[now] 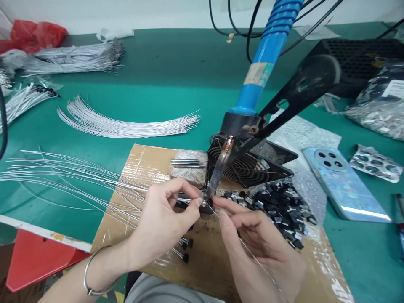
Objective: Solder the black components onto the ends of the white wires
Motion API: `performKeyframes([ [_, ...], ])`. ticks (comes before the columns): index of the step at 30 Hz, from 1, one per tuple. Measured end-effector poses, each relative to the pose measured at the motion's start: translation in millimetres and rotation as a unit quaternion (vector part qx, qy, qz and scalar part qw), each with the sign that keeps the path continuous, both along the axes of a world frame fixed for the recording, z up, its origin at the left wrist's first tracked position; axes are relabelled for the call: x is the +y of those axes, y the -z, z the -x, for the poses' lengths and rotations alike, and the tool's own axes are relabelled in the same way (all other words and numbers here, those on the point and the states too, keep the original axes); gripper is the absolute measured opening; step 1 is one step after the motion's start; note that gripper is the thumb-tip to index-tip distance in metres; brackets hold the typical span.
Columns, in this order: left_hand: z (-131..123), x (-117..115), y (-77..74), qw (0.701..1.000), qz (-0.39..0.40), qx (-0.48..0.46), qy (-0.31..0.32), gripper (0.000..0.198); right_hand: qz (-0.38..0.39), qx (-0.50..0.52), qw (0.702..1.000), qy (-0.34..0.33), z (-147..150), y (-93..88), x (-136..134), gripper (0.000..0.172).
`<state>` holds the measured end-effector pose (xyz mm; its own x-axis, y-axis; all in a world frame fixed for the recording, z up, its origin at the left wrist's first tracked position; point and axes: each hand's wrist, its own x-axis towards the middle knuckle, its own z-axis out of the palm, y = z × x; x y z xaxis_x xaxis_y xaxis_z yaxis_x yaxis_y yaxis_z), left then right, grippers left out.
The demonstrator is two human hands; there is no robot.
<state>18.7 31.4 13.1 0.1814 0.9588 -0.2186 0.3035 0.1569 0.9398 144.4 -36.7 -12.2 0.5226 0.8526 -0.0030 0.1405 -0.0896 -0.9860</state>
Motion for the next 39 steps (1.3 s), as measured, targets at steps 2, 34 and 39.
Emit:
performKeyframes([
  [2,0,0,0.3,1.0,0.001,0.001,-0.001,0.007,0.0,-0.002,1.0,0.003,0,-0.5,0,0.024],
  [34,-2,-2,3.3,0.999,-0.026,-0.02,-0.007,0.006,-0.064,-0.067,0.995,-0.023,-10,8.2,0,0.02],
  [39,-2,-1,5.4,1.0,-0.022,-0.011,-0.005,0.007,-0.073,-0.104,0.99,-0.061,-10,10.1,0,0.016],
])
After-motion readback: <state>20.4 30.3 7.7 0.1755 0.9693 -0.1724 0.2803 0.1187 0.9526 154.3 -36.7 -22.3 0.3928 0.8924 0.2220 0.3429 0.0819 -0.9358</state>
